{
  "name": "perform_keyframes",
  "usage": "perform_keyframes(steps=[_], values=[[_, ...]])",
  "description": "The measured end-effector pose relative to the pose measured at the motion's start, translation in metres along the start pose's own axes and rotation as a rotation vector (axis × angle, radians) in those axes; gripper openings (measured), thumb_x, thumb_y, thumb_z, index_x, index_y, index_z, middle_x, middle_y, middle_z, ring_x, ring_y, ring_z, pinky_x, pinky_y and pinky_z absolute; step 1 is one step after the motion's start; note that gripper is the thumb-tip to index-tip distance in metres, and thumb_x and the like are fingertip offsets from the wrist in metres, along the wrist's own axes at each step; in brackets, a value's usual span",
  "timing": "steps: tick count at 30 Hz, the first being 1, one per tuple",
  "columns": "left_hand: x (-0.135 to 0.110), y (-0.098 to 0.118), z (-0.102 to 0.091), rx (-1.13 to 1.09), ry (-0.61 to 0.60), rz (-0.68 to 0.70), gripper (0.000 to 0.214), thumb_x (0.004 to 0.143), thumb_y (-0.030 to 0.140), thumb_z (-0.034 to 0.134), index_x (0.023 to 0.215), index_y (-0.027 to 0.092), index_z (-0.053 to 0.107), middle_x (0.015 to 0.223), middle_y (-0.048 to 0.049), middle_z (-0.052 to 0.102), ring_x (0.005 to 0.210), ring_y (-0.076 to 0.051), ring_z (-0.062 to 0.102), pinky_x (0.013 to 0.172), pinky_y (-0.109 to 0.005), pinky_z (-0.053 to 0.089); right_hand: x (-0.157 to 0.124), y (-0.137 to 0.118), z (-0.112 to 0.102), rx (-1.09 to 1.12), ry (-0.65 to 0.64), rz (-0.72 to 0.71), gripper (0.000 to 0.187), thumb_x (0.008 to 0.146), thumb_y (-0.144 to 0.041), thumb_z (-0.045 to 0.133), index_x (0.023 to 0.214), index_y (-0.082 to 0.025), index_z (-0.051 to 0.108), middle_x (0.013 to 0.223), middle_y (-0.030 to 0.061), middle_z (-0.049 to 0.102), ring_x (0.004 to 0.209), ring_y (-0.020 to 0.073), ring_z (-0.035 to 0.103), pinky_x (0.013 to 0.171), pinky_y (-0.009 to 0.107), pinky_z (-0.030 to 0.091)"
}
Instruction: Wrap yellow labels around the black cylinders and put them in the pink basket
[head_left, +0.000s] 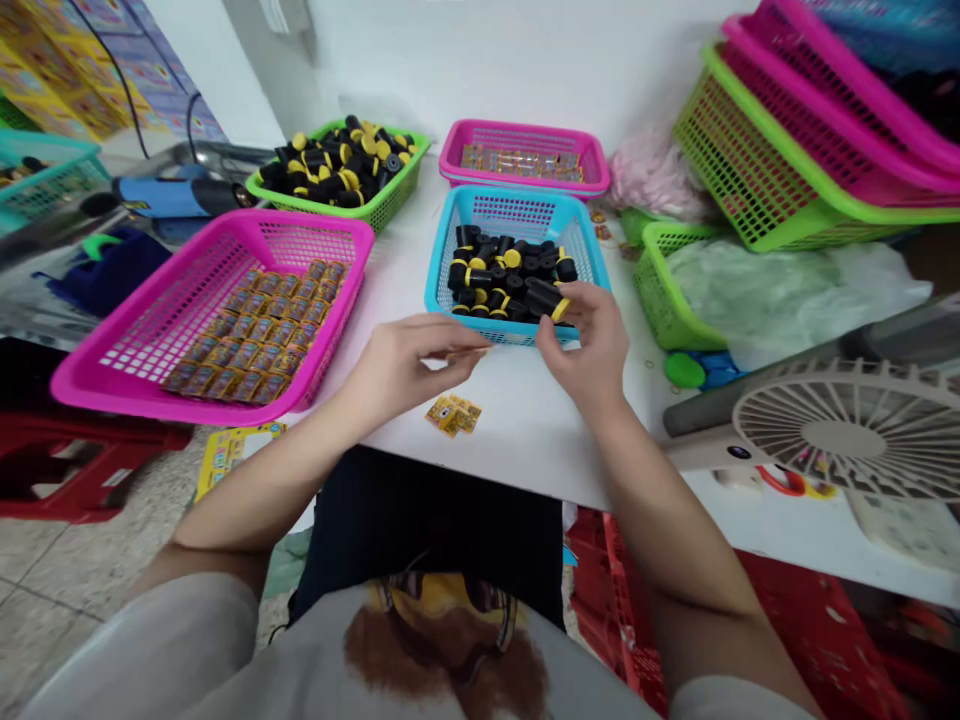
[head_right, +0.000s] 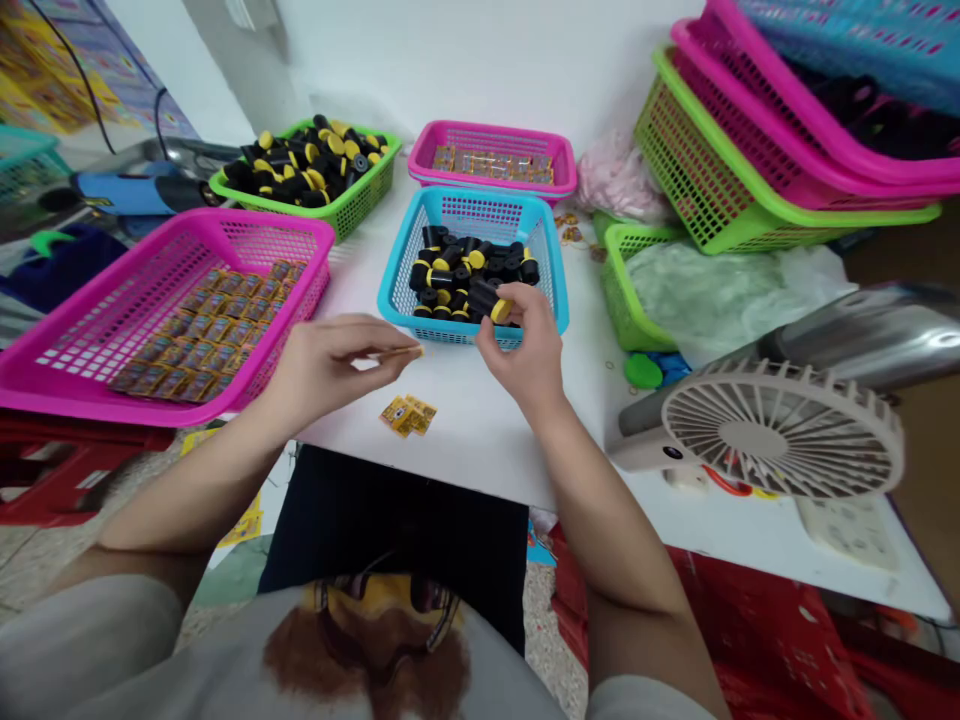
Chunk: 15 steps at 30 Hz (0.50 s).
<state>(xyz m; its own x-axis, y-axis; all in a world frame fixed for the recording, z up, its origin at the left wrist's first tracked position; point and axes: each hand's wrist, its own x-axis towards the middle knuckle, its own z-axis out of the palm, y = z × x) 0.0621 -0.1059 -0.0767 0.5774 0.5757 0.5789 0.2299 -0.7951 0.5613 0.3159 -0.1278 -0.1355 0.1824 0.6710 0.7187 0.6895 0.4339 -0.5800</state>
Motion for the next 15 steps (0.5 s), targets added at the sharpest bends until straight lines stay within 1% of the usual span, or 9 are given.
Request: perform_keyframes(steps=[2, 3, 5, 6, 7, 9, 11, 13, 15], values=[[0.025, 0.002, 0.004, -0.039, -0.003, 0.078, 0.015, 0.087, 0.014, 0.072, 0.098, 0.020, 0.081, 0.097, -0.0036, 0.081, 0.086, -0.013, 0.075, 0.073, -0.021, 0.058, 0.002, -0.002, -0.002, -0.014, 0.013, 0.007, 0.030, 0.091, -0.033, 0.059, 0.120, -0.026, 0.056, 0.119, 0.0112, 0.065, 0.104, 0.0247, 0.068, 0.089, 0.045, 0.063], [0.035, -0.001, 0.009, -0.067, -0.013, 0.096, 0.014, 0.086, 0.015, 0.073, 0.094, 0.021, 0.082, 0.095, -0.0031, 0.081, 0.085, -0.014, 0.075, 0.072, -0.022, 0.058, 0.003, -0.003, -0.003, -0.032, 0.014, 0.017, 0.030, 0.090, -0.033, 0.059, 0.119, -0.027, 0.057, 0.119, 0.0110, 0.065, 0.104, 0.0246, 0.068, 0.088, 0.044, 0.063], [0.049, -0.014, 0.023, -0.139, 0.005, 0.078, 0.007, 0.086, 0.020, 0.075, 0.089, 0.020, 0.082, 0.087, -0.0025, 0.080, 0.076, -0.013, 0.073, 0.067, -0.022, 0.056, 0.004, -0.006, -0.004, -0.054, 0.020, 0.038, 0.029, 0.090, -0.033, 0.060, 0.119, -0.027, 0.059, 0.122, 0.0113, 0.063, 0.104, 0.0241, 0.067, 0.086, 0.042, 0.064], [0.052, -0.023, 0.032, -0.173, 0.031, 0.053, 0.008, 0.087, 0.026, 0.076, 0.088, 0.019, 0.081, 0.084, -0.0025, 0.080, 0.071, -0.013, 0.072, 0.065, -0.022, 0.055, 0.005, -0.007, -0.004, -0.053, 0.029, 0.044, 0.030, 0.090, -0.034, 0.060, 0.119, -0.027, 0.059, 0.123, 0.0115, 0.062, 0.104, 0.0236, 0.067, 0.085, 0.042, 0.064], [0.052, -0.032, 0.041, -0.202, 0.062, 0.030, 0.014, 0.088, 0.032, 0.078, 0.090, 0.019, 0.081, 0.081, -0.0026, 0.080, 0.068, -0.013, 0.071, 0.063, -0.022, 0.055, 0.005, -0.008, -0.003, -0.041, 0.042, 0.047, 0.030, 0.090, -0.034, 0.061, 0.119, -0.027, 0.060, 0.124, 0.0116, 0.061, 0.102, 0.0229, 0.067, 0.084, 0.041, 0.064], [0.045, -0.048, 0.055, -0.227, 0.083, -0.002, 0.029, 0.090, 0.043, 0.077, 0.106, 0.019, 0.079, 0.078, -0.0013, 0.079, 0.064, -0.012, 0.070, 0.063, -0.022, 0.055, 0.004, -0.008, -0.001, 0.003, 0.060, 0.057, 0.030, 0.091, -0.037, 0.062, 0.120, -0.027, 0.062, 0.124, 0.0112, 0.061, 0.097, 0.0209, 0.068, 0.083, 0.040, 0.064], [0.034, -0.059, 0.062, -0.207, 0.026, -0.028, 0.043, 0.096, 0.045, 0.070, 0.133, 0.022, 0.069, 0.075, 0.0018, 0.077, 0.062, -0.011, 0.069, 0.064, -0.020, 0.055, 0.002, -0.007, 0.001, 0.061, 0.066, 0.073, 0.030, 0.092, -0.040, 0.064, 0.120, -0.028, 0.063, 0.123, 0.0098, 0.061, 0.090, 0.0183, 0.068, 0.080, 0.038, 0.064], [0.025, -0.064, 0.061, -0.170, -0.061, -0.049, 0.052, 0.102, 0.042, 0.062, 0.151, 0.025, 0.053, 0.070, 0.0048, 0.074, 0.057, -0.011, 0.068, 0.062, -0.020, 0.054, 0.000, -0.007, 0.002, 0.141, 0.062, 0.093, 0.032, 0.092, -0.046, 0.066, 0.119, -0.029, 0.064, 0.119, 0.0079, 0.063, 0.081, 0.0155, 0.067, 0.075, 0.035, 0.063], [0.020, -0.065, 0.057, -0.144, -0.142, -0.051, 0.058, 0.104, 0.040, 0.059, 0.157, 0.025, 0.043, 0.066, 0.0060, 0.071, 0.054, -0.012, 0.068, 0.059, -0.020, 0.053, -0.001, -0.008, 0.000, 0.223, 0.043, 0.125, 0.035, 0.092, -0.053, 0.069, 0.119, -0.031, 0.066, 0.108, 0.0046, 0.066, 0.071, 0.0136, 0.065, 0.067, 0.033, 0.061]])
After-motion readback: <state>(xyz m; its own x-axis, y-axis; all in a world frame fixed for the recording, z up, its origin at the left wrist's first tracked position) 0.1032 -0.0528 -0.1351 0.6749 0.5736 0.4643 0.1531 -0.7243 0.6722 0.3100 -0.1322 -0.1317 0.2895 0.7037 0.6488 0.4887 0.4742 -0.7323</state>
